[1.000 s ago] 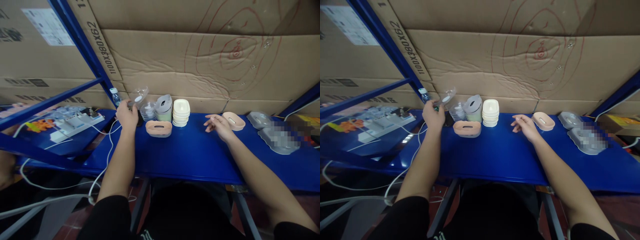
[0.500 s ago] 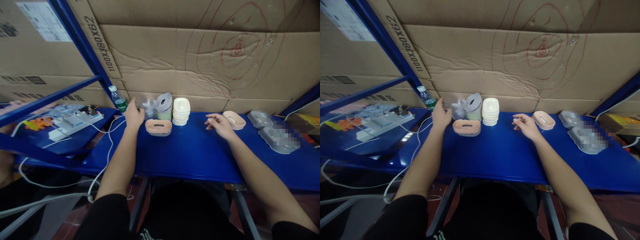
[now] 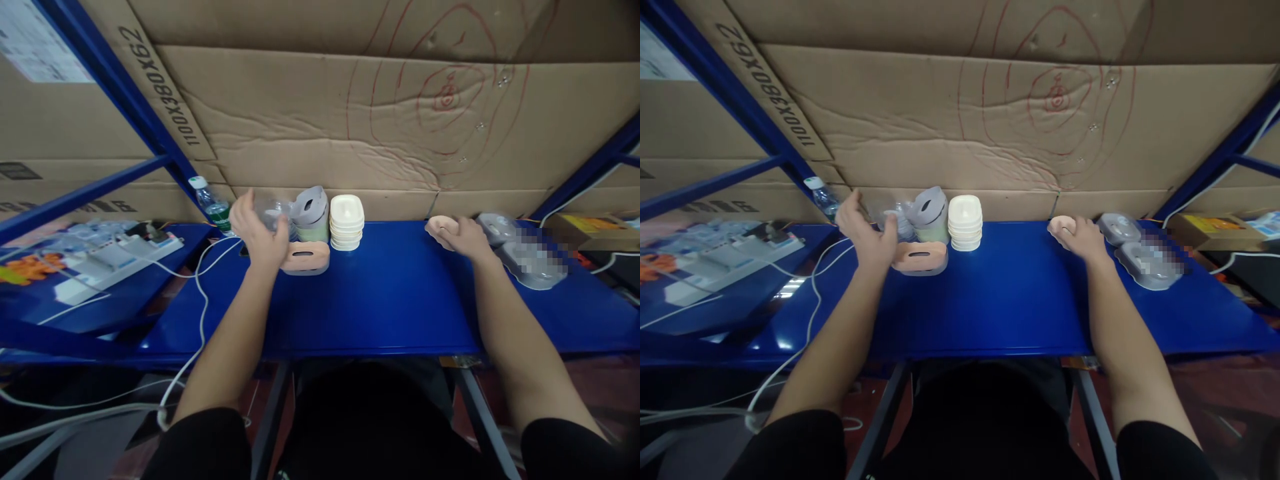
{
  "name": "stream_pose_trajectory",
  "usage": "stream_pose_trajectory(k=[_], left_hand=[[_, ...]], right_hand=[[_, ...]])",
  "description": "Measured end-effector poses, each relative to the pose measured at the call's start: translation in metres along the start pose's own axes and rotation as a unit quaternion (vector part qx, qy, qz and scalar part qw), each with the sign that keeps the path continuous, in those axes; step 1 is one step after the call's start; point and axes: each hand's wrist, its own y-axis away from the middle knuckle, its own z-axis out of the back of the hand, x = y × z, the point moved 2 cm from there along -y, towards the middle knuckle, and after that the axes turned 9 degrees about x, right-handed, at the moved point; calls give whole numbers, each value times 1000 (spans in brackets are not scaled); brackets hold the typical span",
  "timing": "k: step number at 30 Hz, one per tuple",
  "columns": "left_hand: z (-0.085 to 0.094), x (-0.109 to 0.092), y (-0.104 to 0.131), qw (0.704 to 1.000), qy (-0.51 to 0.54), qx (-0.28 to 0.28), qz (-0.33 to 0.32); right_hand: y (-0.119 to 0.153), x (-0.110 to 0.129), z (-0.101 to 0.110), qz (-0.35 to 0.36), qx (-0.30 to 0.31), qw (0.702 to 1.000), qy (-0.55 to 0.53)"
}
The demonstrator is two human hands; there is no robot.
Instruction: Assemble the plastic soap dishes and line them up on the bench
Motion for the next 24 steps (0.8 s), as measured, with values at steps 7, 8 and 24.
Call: stream_pose_trajectory(k=[7,8,24], left_hand=[[-31,-56,39,976,31,89,-197],[-34,-62,43,969,42,115,-217],[-56,-102,80,877,23,362,-314]], right_hand=[[4,-4,-9,-76,40,994,67],[3,0,-8,-69,51,995,53],[51,100,2,280,334,872,-223]])
